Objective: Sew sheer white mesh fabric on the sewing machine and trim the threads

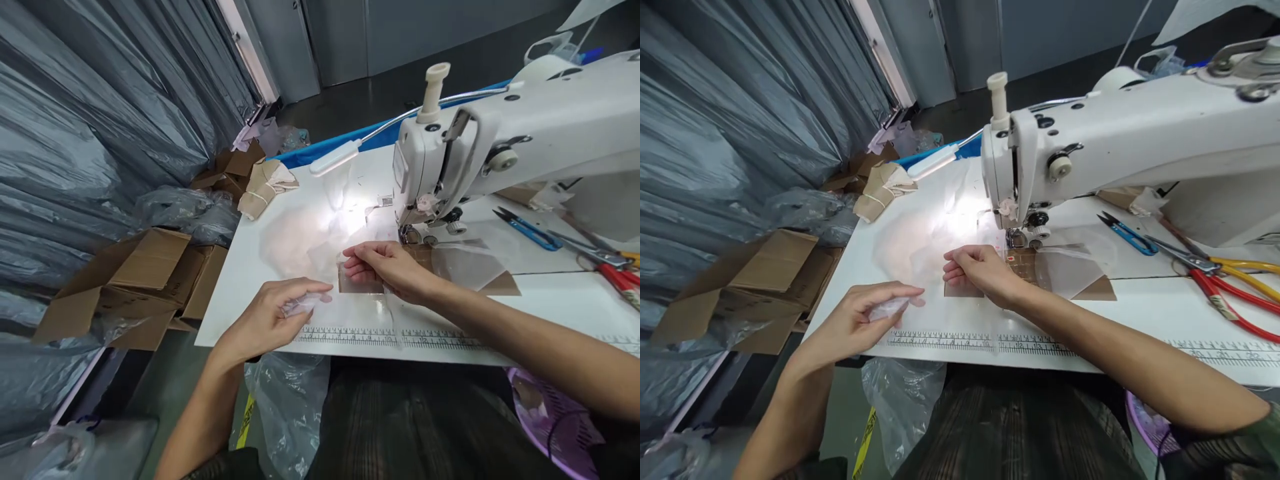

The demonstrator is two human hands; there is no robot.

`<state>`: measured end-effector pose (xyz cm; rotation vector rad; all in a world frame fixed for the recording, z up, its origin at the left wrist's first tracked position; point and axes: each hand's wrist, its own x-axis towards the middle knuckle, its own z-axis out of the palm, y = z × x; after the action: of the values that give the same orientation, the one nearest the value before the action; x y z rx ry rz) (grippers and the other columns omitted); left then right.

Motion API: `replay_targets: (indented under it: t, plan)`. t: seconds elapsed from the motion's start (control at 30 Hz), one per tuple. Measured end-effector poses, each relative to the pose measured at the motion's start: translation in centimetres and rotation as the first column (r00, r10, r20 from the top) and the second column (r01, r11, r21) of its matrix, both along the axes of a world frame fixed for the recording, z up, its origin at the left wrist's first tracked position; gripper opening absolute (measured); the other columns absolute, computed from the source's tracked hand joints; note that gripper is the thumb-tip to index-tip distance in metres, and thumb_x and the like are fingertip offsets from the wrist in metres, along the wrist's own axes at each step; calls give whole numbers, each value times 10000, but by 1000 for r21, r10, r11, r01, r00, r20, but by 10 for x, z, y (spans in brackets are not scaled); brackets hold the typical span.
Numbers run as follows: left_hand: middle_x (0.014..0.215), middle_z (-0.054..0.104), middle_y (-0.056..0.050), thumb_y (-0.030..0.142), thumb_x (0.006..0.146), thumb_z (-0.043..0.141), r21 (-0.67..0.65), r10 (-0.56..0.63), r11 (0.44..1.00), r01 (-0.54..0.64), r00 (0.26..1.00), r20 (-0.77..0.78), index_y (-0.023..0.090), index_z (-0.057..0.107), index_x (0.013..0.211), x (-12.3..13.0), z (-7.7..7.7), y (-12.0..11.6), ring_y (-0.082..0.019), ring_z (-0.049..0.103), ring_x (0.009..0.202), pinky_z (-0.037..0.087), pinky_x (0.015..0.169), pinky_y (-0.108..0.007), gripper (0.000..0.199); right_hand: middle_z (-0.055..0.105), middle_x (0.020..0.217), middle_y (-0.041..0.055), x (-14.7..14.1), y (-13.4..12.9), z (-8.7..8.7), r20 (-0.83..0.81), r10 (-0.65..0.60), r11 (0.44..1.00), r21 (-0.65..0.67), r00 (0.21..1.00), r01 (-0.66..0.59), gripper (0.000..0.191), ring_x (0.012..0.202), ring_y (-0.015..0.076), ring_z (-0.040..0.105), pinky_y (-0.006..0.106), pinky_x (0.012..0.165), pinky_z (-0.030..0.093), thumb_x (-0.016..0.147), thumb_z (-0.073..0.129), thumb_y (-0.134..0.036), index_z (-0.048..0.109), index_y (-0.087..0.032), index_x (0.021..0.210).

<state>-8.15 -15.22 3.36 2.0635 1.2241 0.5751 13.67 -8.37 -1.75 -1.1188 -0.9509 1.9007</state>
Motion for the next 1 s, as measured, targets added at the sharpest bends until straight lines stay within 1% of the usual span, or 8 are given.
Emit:
replay_targets:
  t: [0.1,0.23,0.37,0.47,0.53,0.67,0.83,1.0]
  plan:
    - [1024,763,-34,44,858,525,104,-67,992,70,997,-24,224,671,1181,-2,-5,-20,-156,709,834,520,592,-209,397,738,846,115,-6,-4,2,-62,57,991,-119,996,-65,173,706,139,702,247,667,633,955,532,-119,703,-102,945]
    - [1122,733,-55,89,929,479,170,-167,967,190,976,-141,229,571,1326,14,-17,-31,-170,705,910,554,696,-260,431,723,767,100,-16,-2,-3,-146,73,986,-140,987,-94,177,633,136,684,237,591,619,958,564,-196,683,-110,860]
    - [1081,697,-94,472,910,646,327,-164,896,300,909,-384,218,394,1499,35,-28,-19,-249,670,946,551,841,-421,688,708,725,69,-21,3,-6,-141,70,992,-92,987,-83,32,600,128,660,203,514,565,852,661,-99,684,-118,841]
    - [957,671,-84,680,817,642,539,-12,813,221,931,-364,199,622,1276,35,-28,9,-255,641,879,529,787,-416,665,686,676,36,-18,11,-6,-81,2,999,-42,997,-5,195,612,133,645,214,515,550,763,650,3,698,-134,894]
    - [885,657,-71,599,931,536,579,105,814,38,972,-212,179,707,992,28,-26,34,-210,623,814,499,705,-336,457,659,651,23,-12,16,-6,-76,-23,1000,-14,997,22,222,638,143,644,230,533,547,753,627,2,705,-141,903]
    - [836,672,-39,361,964,517,427,331,848,-315,943,38,184,671,843,11,-28,80,-161,609,745,464,656,-277,264,621,638,10,1,24,-9,-202,-22,1000,-23,979,17,219,635,149,621,278,582,548,735,609,-57,706,-144,911]
    - [960,728,-57,467,932,531,74,298,948,-310,944,143,190,677,935,17,-44,119,-195,677,857,517,728,-292,313,548,574,-27,6,32,-15,-530,-156,987,-113,834,112,118,522,95,483,257,582,523,607,560,-62,582,-172,643]
    - [879,734,-82,702,864,537,-115,453,891,-438,866,212,184,655,878,33,-51,134,-238,703,817,529,701,-320,532,687,737,44,-2,37,-17,-611,-238,971,-146,755,189,118,793,209,660,421,877,567,638,537,-95,565,-203,673]
